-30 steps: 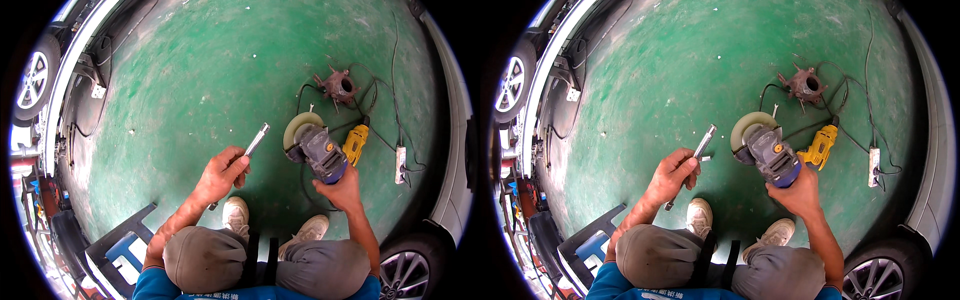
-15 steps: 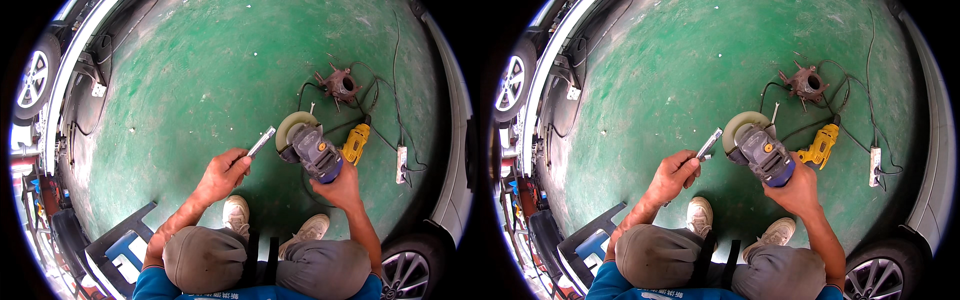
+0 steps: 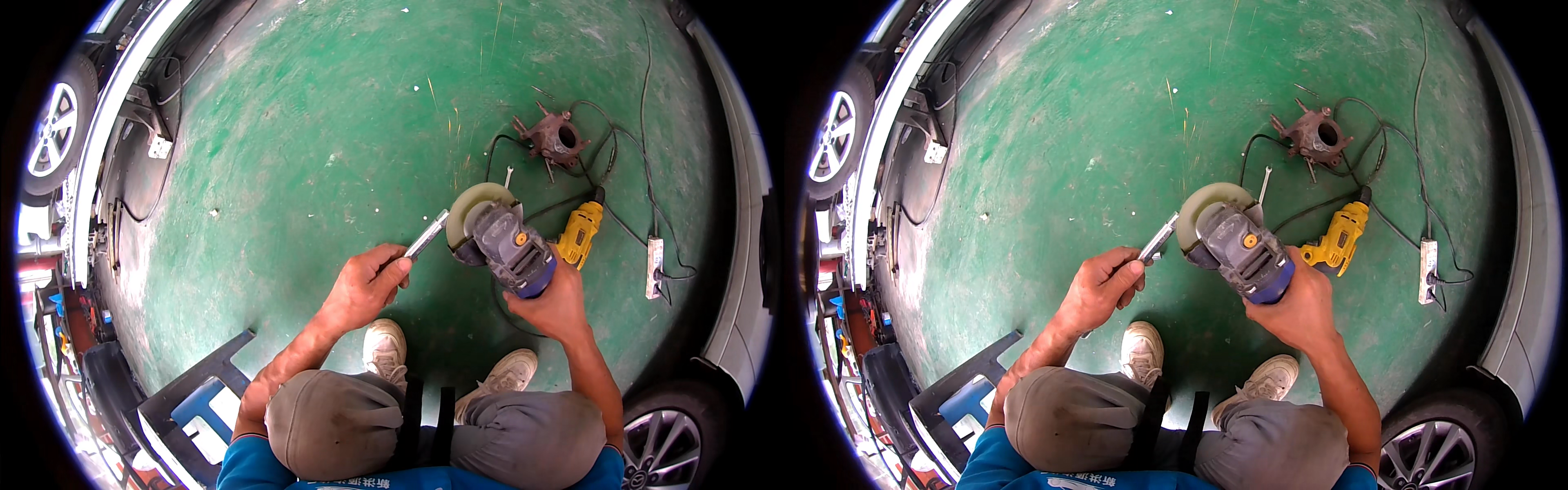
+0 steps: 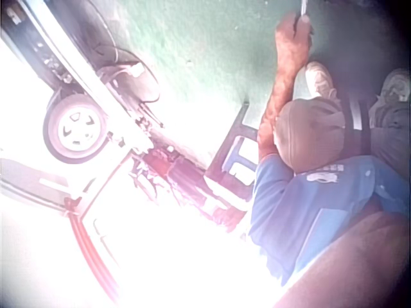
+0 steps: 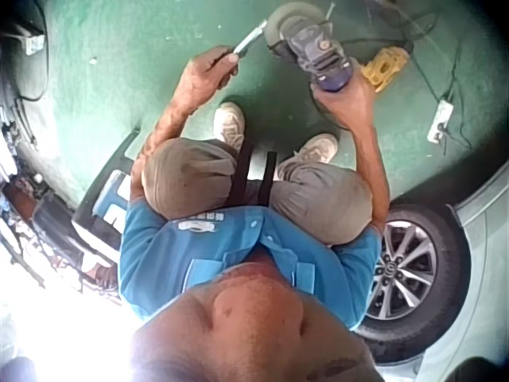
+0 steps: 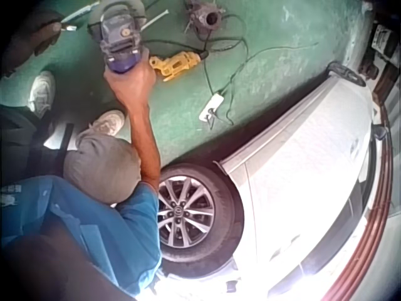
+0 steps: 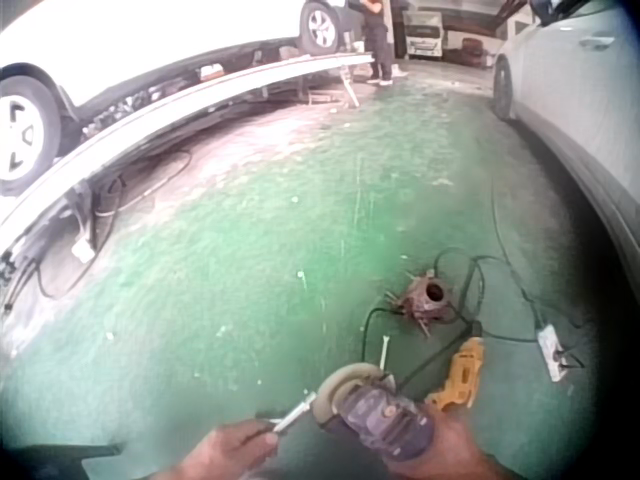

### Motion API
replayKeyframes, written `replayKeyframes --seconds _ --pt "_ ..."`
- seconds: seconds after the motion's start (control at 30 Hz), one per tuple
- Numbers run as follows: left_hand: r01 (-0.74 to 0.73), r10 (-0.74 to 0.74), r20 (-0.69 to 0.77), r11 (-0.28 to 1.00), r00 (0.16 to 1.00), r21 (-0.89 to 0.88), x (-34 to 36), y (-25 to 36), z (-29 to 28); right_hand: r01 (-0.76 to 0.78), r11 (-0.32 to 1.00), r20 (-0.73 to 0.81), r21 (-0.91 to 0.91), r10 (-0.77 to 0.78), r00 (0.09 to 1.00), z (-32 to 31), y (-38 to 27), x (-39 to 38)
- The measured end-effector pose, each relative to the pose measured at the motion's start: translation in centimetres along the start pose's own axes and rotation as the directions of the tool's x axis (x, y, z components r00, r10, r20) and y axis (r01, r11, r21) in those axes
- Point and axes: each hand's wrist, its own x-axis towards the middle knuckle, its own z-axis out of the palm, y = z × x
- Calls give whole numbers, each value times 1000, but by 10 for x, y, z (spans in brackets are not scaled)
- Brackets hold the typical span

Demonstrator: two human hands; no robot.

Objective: The person retrieves a socket and extension from a tool chest, then uses an angle grinder to smooth the socket. They walk to a red car and use a cordless impact wrench with the extension to remove bolts from the rear bumper area.

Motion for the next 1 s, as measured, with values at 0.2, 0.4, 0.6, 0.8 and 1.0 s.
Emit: replayKeyframes --seconds 0.2,0.4,0.6,0.8,1.0 --pt "27 -28 -25 999 999 -35 -1 -1 -1 22 999 -7 -27 -22 1000 1 -1 0" --pt "40 -42 -35 998 998 -50 -1 1 -3 3 1000 -14 24 -3 1000 0 0 -2" --pt "28 -29 -32 999 999 -40 0 -1 -1 -18 1000 -2 14 18 1000 -1 0 -2" --pt "20 -20 -23 1000 1000 -2 0 -2 2 -23 1000 17 0 23 1000 1 -4 2" --pt "32 -33 -28 999 999 -14 0 1 1 -5 1000 5 -12 5 1000 2 2 1"
